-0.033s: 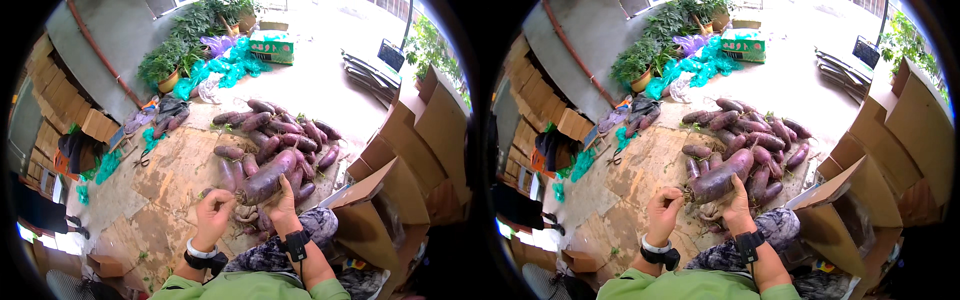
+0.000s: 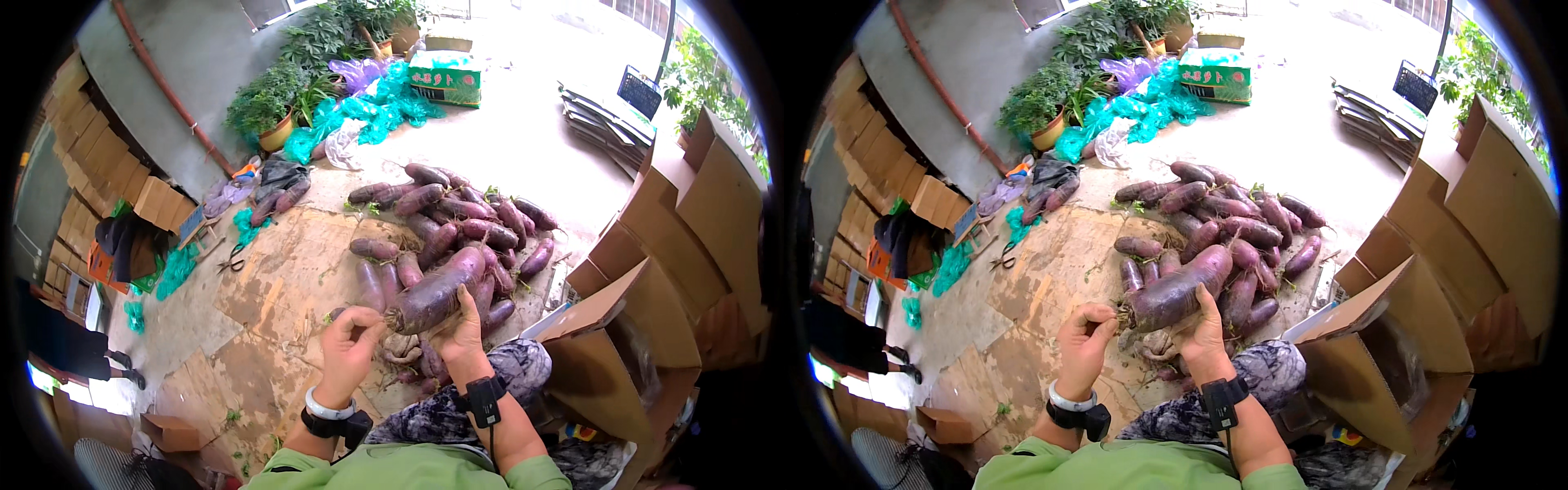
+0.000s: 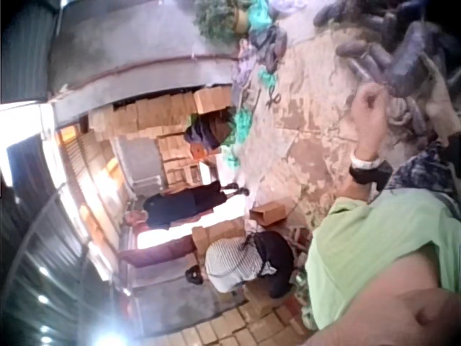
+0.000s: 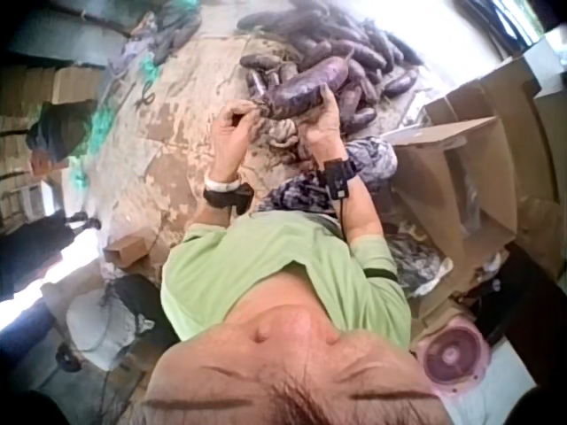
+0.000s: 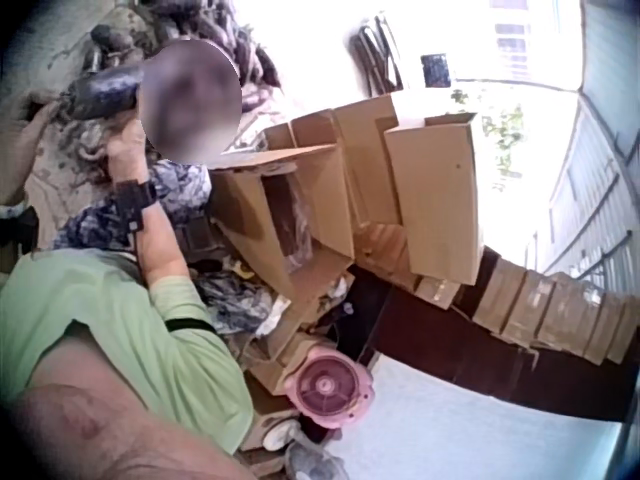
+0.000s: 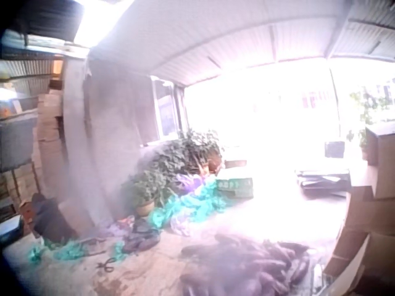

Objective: The person picks up purple sweet potatoes from a large pile on the floor, removes the attached roots and stems by hand, and places them into a cardboard box. After filling the box, the person closes the flaps and seals the box with packing tape.

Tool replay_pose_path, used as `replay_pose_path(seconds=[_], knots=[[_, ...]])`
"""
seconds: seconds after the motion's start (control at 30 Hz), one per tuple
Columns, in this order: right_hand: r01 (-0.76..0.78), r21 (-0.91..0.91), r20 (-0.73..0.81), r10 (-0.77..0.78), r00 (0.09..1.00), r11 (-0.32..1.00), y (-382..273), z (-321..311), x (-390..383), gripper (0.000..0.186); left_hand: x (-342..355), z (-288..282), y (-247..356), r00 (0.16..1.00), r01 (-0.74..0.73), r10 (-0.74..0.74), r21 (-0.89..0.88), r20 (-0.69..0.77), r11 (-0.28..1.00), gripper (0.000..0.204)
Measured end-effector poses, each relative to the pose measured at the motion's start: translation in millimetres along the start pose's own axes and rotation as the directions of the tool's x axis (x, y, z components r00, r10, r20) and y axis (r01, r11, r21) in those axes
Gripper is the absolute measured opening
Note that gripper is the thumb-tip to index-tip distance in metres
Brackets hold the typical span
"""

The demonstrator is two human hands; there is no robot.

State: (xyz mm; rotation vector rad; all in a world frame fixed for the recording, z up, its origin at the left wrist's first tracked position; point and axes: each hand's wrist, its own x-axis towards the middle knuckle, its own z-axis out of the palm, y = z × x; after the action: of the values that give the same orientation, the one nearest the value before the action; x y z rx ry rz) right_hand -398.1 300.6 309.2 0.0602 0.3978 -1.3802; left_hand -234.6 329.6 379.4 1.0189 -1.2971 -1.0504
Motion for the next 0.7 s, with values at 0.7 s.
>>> replay_pose_path(seconds=[0.7], knots=[[0.477,-0.309,-0.022,-0.508,0.861,0.823,-15.0,27.9,-18.0,0.04,17.9,7.5,-53.8,0.944,-0.324,0.277,0.682,0.181,0.656,0.03]])
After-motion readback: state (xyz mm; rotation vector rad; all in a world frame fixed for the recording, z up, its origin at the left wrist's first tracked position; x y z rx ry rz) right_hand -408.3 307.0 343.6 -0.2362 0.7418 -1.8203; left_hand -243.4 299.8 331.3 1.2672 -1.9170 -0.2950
